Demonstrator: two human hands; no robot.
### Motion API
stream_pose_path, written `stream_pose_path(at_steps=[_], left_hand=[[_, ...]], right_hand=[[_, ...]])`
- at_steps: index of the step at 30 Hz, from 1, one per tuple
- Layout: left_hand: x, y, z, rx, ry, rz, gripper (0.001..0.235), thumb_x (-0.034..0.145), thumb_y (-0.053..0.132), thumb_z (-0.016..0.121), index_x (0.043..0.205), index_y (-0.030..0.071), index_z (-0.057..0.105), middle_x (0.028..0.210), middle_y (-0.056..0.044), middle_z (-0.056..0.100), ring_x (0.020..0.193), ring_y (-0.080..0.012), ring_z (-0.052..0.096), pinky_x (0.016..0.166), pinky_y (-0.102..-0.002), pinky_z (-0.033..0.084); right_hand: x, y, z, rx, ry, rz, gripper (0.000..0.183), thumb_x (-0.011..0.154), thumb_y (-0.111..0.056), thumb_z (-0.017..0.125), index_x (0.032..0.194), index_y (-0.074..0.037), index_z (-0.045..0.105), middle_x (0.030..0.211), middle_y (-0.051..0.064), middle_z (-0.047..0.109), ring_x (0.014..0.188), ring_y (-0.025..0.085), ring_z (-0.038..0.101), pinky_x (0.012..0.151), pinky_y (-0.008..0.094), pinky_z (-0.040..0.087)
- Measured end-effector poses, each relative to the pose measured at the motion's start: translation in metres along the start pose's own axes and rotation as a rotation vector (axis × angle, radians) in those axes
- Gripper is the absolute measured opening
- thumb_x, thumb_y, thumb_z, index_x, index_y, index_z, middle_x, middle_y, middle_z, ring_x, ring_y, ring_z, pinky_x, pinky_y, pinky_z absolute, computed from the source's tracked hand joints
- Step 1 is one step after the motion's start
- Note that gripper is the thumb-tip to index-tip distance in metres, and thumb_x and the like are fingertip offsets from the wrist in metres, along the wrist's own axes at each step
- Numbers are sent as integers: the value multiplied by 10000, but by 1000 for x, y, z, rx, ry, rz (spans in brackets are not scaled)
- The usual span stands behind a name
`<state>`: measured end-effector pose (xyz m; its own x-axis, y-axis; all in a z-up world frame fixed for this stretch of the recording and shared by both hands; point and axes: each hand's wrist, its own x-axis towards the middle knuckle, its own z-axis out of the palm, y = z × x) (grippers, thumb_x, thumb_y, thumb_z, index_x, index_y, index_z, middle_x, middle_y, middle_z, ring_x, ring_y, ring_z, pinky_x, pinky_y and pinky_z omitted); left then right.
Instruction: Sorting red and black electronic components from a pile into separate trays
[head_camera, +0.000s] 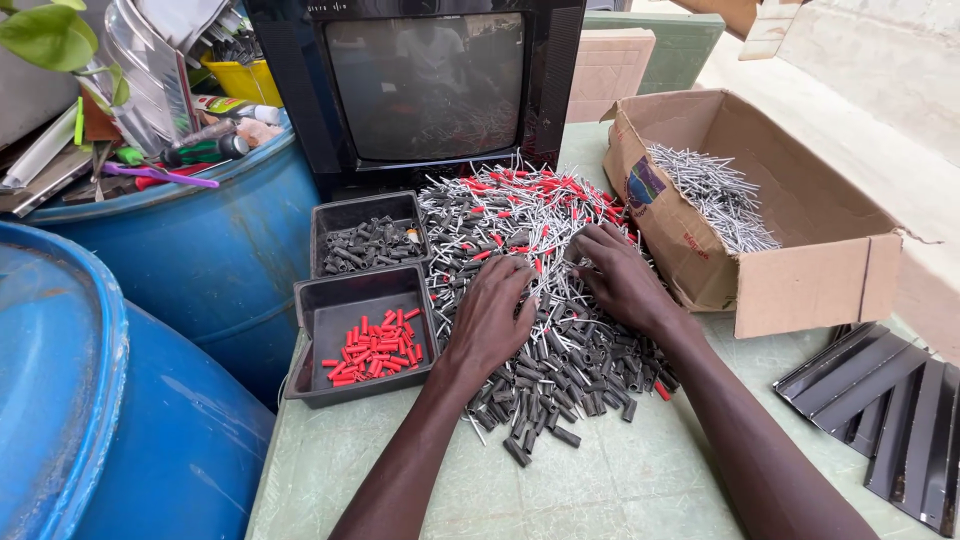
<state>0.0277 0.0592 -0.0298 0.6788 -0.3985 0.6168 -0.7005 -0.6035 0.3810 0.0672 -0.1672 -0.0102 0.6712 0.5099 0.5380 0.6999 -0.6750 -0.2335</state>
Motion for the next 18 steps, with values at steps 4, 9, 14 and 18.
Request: stream_pose_path(at_steps=[4, 9, 14, 18], left_hand=[[7, 20, -20, -165, 58, -105, 320, 888, 49, 593, 1194, -17, 657, 1112, -208, 637, 1128, -384, 614, 1001, -470, 466], [10, 43, -37, -454, 174, -184, 317, 877, 145, 695, 1162, 9, 665, 916, -199, 705, 838, -340, 725, 707, -361, 589], [10, 23, -20, -638, 230, -295, 153, 912, 55, 629, 1024, 28, 729, 781, -123, 721, 691, -159, 707, 590, -245, 583], [8, 21, -20, -794, 287, -377, 132, 916, 49, 632, 991, 22, 736, 792, -124, 719, 729, -135, 706, 651, -211, 598]], right_hand=[[4, -21, -6, 266, 78, 18, 84, 945, -118, 605, 1021, -84, 606, 968, 119, 603, 1013, 369, 580, 863, 482, 478], [6, -50, -9, 689, 87, 123, 113, 892, -65, 696, 986, -15, 660, 873, 101, 649, 880, 240, 627, 826, 414, 530], [11, -63, -16, 637, 61, 31, 160, 823, -93, 776, 959, -49, 704, 825, 106, 665, 814, 211, 644, 750, 370, 526], [9, -63, -16, 695, 46, 81, 288, 838, -53, 746, 1124, -47, 708, 910, 104, 710, 884, 173, 618, 799, 344, 526]])
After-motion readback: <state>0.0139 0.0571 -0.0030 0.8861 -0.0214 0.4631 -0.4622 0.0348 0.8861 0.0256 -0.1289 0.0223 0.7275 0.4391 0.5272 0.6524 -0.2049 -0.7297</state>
